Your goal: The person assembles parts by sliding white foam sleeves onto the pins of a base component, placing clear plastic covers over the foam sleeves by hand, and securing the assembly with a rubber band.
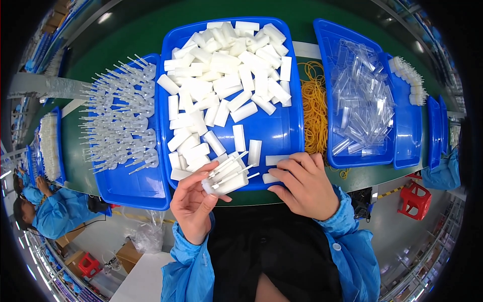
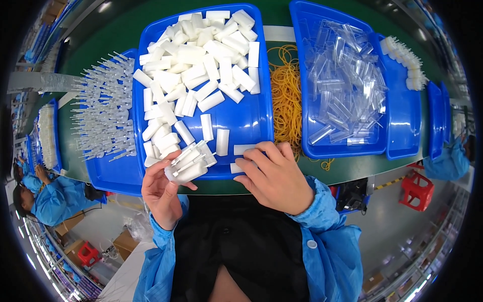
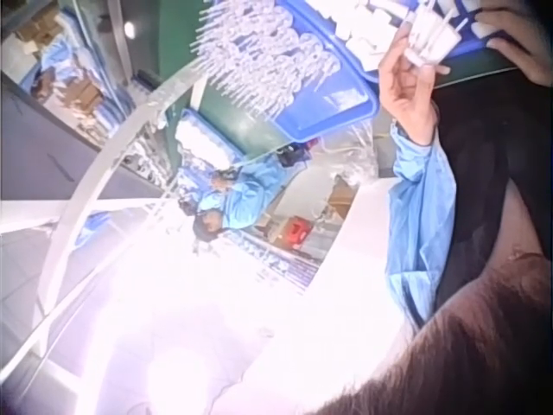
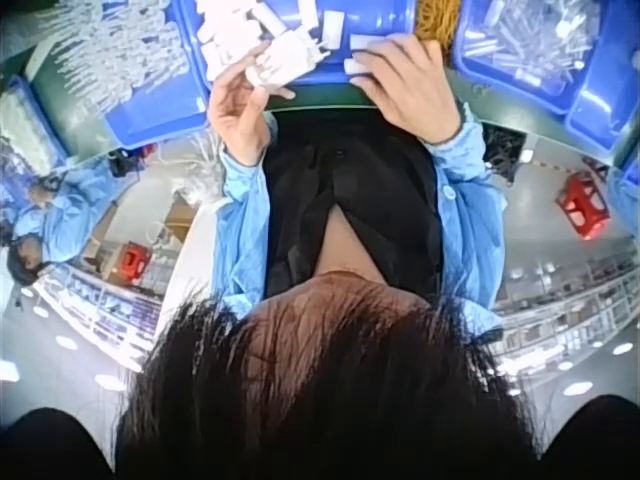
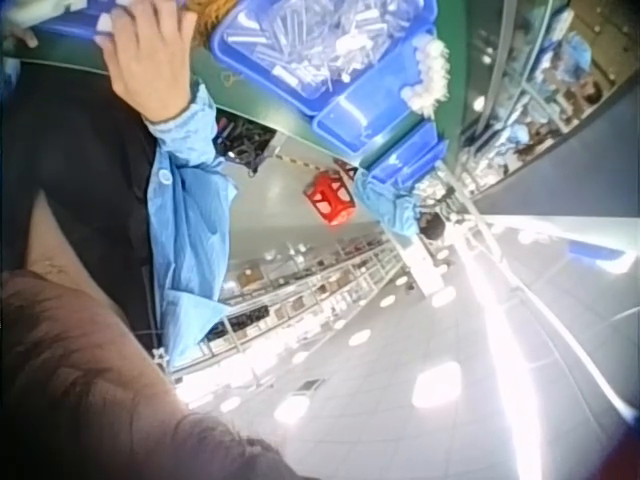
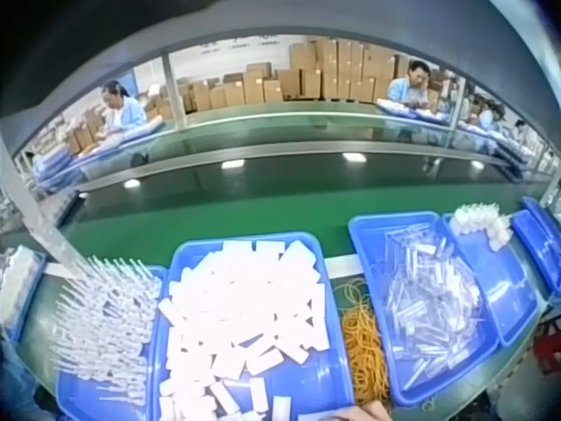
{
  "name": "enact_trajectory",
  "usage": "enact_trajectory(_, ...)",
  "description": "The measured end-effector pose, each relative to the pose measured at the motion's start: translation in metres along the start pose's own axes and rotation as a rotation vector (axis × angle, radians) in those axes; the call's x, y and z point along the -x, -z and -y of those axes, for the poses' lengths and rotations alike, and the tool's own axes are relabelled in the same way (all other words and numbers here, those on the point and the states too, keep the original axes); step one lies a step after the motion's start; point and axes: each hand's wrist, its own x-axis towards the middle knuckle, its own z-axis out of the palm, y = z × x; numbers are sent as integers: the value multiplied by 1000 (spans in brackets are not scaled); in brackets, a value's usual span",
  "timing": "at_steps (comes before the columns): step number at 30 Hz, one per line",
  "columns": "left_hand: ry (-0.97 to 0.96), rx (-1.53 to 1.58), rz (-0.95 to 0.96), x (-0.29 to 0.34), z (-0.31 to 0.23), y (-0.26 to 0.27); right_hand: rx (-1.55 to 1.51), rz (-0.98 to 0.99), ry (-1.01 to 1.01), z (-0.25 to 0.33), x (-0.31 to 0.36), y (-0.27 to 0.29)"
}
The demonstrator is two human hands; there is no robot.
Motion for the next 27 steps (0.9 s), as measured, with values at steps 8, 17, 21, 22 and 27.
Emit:
enact_trajectory(8, 8, -1, 37, 1, 0, 0, -30, 27, 76, -4, 2, -3)
enact_trajectory(17, 3, 50, 130, 2, 1, 1, -840, -505, -282, -2, 5, -11)
enact_trajectory(21, 8, -12, 184, 5, 1, 2, -884, -451, -342, 2, -5, -12)
enact_trajectory(22, -12, -26, 187, 5, 2, 3, -885, -451, -342, 2, -7, -13)
enact_trajectory(27, -41, -48, 161, 4, 1, 0, -1198, -504, -489, 8, -15, -14)
